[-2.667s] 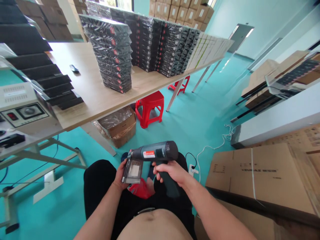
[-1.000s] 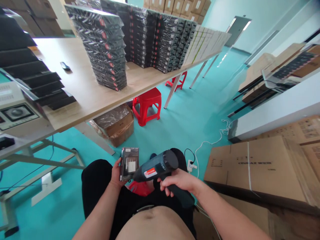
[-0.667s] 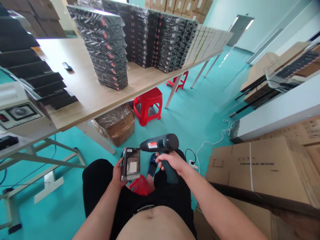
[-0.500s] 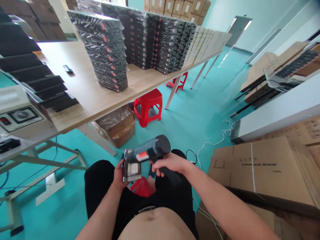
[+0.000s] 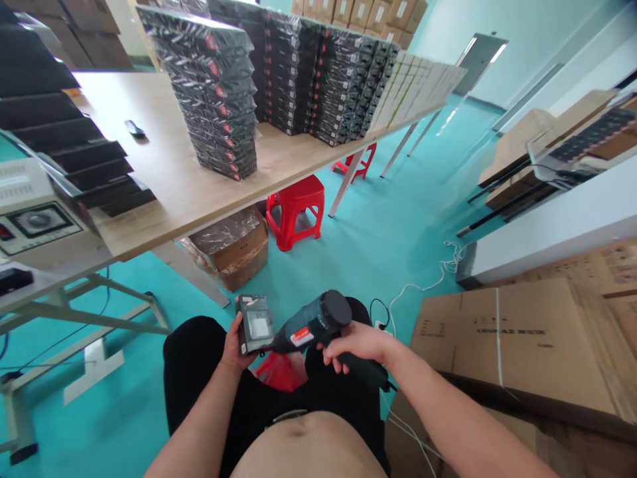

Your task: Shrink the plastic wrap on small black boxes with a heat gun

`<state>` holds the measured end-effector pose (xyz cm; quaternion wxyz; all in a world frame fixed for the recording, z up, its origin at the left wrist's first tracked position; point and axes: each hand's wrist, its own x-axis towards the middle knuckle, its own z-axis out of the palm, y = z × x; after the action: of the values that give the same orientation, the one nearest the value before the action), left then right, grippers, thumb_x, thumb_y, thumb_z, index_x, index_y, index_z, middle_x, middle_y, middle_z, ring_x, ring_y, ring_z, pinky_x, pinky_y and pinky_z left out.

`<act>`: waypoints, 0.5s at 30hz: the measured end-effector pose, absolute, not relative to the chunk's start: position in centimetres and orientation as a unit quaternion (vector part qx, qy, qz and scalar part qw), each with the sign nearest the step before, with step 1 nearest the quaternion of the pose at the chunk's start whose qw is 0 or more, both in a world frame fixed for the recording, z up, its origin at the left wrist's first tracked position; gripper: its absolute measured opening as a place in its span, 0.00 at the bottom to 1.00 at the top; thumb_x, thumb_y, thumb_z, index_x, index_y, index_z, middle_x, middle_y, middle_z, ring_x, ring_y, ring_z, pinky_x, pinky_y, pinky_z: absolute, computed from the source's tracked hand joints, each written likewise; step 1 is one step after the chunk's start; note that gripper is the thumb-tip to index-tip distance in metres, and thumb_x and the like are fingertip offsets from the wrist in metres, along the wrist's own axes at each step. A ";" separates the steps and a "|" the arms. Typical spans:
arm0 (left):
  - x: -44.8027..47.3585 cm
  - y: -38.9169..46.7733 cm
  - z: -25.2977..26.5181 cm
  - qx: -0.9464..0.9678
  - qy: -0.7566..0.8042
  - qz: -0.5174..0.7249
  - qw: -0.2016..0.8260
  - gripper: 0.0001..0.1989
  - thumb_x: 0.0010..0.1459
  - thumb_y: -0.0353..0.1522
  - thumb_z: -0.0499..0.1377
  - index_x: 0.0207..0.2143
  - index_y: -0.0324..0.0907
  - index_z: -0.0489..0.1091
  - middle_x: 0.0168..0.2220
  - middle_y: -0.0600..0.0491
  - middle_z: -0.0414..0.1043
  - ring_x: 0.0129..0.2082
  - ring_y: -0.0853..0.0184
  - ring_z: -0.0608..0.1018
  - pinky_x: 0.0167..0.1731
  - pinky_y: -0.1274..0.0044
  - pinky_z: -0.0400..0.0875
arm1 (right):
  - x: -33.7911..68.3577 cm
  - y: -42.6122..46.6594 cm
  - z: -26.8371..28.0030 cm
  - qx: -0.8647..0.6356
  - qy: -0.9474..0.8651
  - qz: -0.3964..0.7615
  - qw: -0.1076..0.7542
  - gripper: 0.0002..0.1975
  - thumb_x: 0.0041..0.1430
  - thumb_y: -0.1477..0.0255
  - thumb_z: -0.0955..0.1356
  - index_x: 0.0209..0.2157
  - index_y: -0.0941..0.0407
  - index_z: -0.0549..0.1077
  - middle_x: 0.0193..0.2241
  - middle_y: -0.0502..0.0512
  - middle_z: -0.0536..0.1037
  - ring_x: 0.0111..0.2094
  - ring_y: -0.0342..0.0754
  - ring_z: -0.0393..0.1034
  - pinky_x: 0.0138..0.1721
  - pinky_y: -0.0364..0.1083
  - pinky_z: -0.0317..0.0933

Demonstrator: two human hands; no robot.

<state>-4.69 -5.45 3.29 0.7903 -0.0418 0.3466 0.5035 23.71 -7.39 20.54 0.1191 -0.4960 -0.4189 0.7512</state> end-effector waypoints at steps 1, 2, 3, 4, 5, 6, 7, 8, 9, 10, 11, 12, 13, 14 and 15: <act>-4.6 -5.3 3.1 -0.044 0.358 0.515 0.777 0.23 0.56 0.42 0.58 0.51 0.39 0.69 0.41 0.44 0.77 0.40 0.54 0.79 0.42 0.62 0.74 | 23.9 -8.1 20.4 -0.477 -0.408 0.770 0.117 0.13 0.44 0.72 0.71 0.35 0.62 0.76 0.25 0.54 0.78 0.22 0.44 0.71 0.21 0.42 0.64; -4.5 -5.1 2.8 -0.050 0.367 0.526 0.766 0.22 0.56 0.42 0.59 0.50 0.40 0.69 0.40 0.46 0.77 0.39 0.56 0.80 0.41 0.63 0.74 | 24.1 -8.7 20.2 -0.469 -0.391 0.781 0.133 0.14 0.45 0.72 0.71 0.36 0.62 0.75 0.27 0.55 0.78 0.22 0.44 0.71 0.22 0.42 0.64; -4.5 -5.0 2.4 -0.058 0.372 0.536 0.756 0.21 0.56 0.42 0.60 0.49 0.41 0.69 0.39 0.47 0.77 0.38 0.57 0.80 0.40 0.64 0.75 | 24.2 -9.2 19.9 -0.472 -0.369 0.784 0.164 0.15 0.46 0.71 0.70 0.38 0.62 0.75 0.28 0.55 0.78 0.23 0.44 0.71 0.22 0.41 0.65; -4.5 -4.9 2.0 -0.066 0.375 0.546 0.747 0.20 0.55 0.43 0.60 0.47 0.42 0.70 0.38 0.48 0.77 0.37 0.58 0.80 0.40 0.64 0.75 | 24.3 -9.5 19.6 -0.487 -0.345 0.776 0.205 0.15 0.47 0.71 0.69 0.38 0.62 0.75 0.28 0.55 0.78 0.24 0.44 0.72 0.22 0.41 0.65; -4.6 -4.8 1.6 -0.074 0.379 0.554 0.737 0.20 0.55 0.44 0.60 0.45 0.42 0.70 0.38 0.48 0.76 0.37 0.58 0.79 0.39 0.63 0.75 | 24.3 -9.6 19.3 -0.509 -0.322 0.760 0.243 0.14 0.48 0.71 0.69 0.38 0.62 0.74 0.28 0.55 0.78 0.24 0.44 0.71 0.22 0.41 0.65; -4.8 -4.7 1.2 -0.082 0.386 0.559 0.729 0.20 0.55 0.46 0.60 0.43 0.42 0.70 0.37 0.48 0.76 0.37 0.57 0.79 0.38 0.62 0.75 | 24.3 -9.7 18.9 -0.533 -0.305 0.742 0.269 0.14 0.49 0.71 0.68 0.38 0.62 0.74 0.28 0.55 0.77 0.24 0.44 0.71 0.22 0.41 0.65; -4.9 -4.6 0.8 -0.091 0.395 0.560 0.723 0.20 0.54 0.48 0.60 0.41 0.41 0.70 0.36 0.47 0.76 0.38 0.57 0.79 0.38 0.61 0.75 | 24.2 -9.8 18.6 -0.552 -0.295 0.728 0.281 0.13 0.49 0.71 0.68 0.37 0.62 0.74 0.27 0.55 0.77 0.23 0.44 0.71 0.22 0.42 0.65; -4.9 -4.5 0.5 -0.098 0.401 0.557 0.721 0.22 0.53 0.49 0.59 0.39 0.41 0.69 0.36 0.46 0.75 0.38 0.55 0.79 0.38 0.59 0.75 | 23.9 -9.9 18.4 -0.561 -0.293 0.722 0.280 0.13 0.48 0.71 0.68 0.37 0.62 0.74 0.27 0.56 0.77 0.23 0.44 0.71 0.22 0.42 0.65; -5.0 -4.5 0.3 -0.103 0.403 0.553 0.722 0.23 0.53 0.51 0.58 0.38 0.40 0.69 0.36 0.45 0.75 0.38 0.54 0.79 0.38 0.58 0.75 | 23.6 -10.1 18.2 -0.558 -0.298 0.725 0.272 0.13 0.48 0.71 0.69 0.37 0.62 0.74 0.27 0.56 0.78 0.23 0.44 0.71 0.22 0.42 0.65; -5.0 -4.4 0.1 -0.107 0.401 0.546 0.728 0.24 0.53 0.52 0.58 0.38 0.40 0.69 0.36 0.44 0.75 0.38 0.54 0.79 0.37 0.59 0.76 | 23.1 -10.3 18.1 -0.544 -0.305 0.737 0.260 0.14 0.47 0.71 0.69 0.37 0.63 0.75 0.27 0.56 0.78 0.23 0.44 0.71 0.22 0.42 0.65; -4.9 -4.4 0.1 -0.107 0.398 0.540 0.734 0.25 0.54 0.52 0.57 0.39 0.40 0.69 0.37 0.44 0.75 0.38 0.55 0.79 0.37 0.61 0.76 | 22.5 -10.6 18.0 -0.523 -0.311 0.752 0.255 0.14 0.47 0.71 0.70 0.37 0.63 0.75 0.27 0.57 0.78 0.23 0.44 0.71 0.23 0.42 0.65; -4.9 -4.4 0.1 -0.105 0.395 0.535 0.739 0.25 0.54 0.52 0.57 0.40 0.39 0.69 0.37 0.44 0.75 0.37 0.56 0.79 0.35 0.62 0.77 | 21.9 -10.8 17.9 -0.503 -0.313 0.764 0.258 0.15 0.48 0.70 0.70 0.38 0.63 0.75 0.28 0.57 0.78 0.23 0.45 0.71 0.23 0.43 0.65; -4.8 -4.4 0.3 -0.103 0.393 0.534 0.742 0.24 0.55 0.51 0.56 0.41 0.39 0.69 0.37 0.44 0.75 0.36 0.57 0.79 0.34 0.64 0.77 | 21.3 -11.0 17.8 -0.490 -0.310 0.768 0.270 0.15 0.48 0.70 0.70 0.38 0.62 0.75 0.29 0.57 0.78 0.24 0.45 0.72 0.24 0.43 0.65; -4.8 -4.4 0.4 -0.101 0.391 0.535 0.742 0.24 0.55 0.51 0.56 0.41 0.39 0.69 0.38 0.44 0.75 0.36 0.57 0.79 0.34 0.65 0.78 | 20.8 -11.0 17.8 -0.488 -0.306 0.765 0.289 0.16 0.48 0.69 0.70 0.39 0.62 0.75 0.29 0.56 0.78 0.25 0.44 0.72 0.24 0.43 0.65; -4.8 -4.5 0.6 -0.103 0.389 0.537 0.742 0.24 0.56 0.51 0.56 0.41 0.39 0.68 0.38 0.43 0.75 0.37 0.57 0.79 0.34 0.65 0.78 | 20.5 -11.0 17.7 -0.496 -0.301 0.754 0.309 0.16 0.48 0.69 0.70 0.39 0.61 0.75 0.29 0.56 0.78 0.25 0.44 0.72 0.25 0.43 0.66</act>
<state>-4.78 -4.45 0.64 0.7417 -0.1032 0.3888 0.5368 20.45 -10.97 17.74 0.3092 -0.4955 -0.3006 0.7540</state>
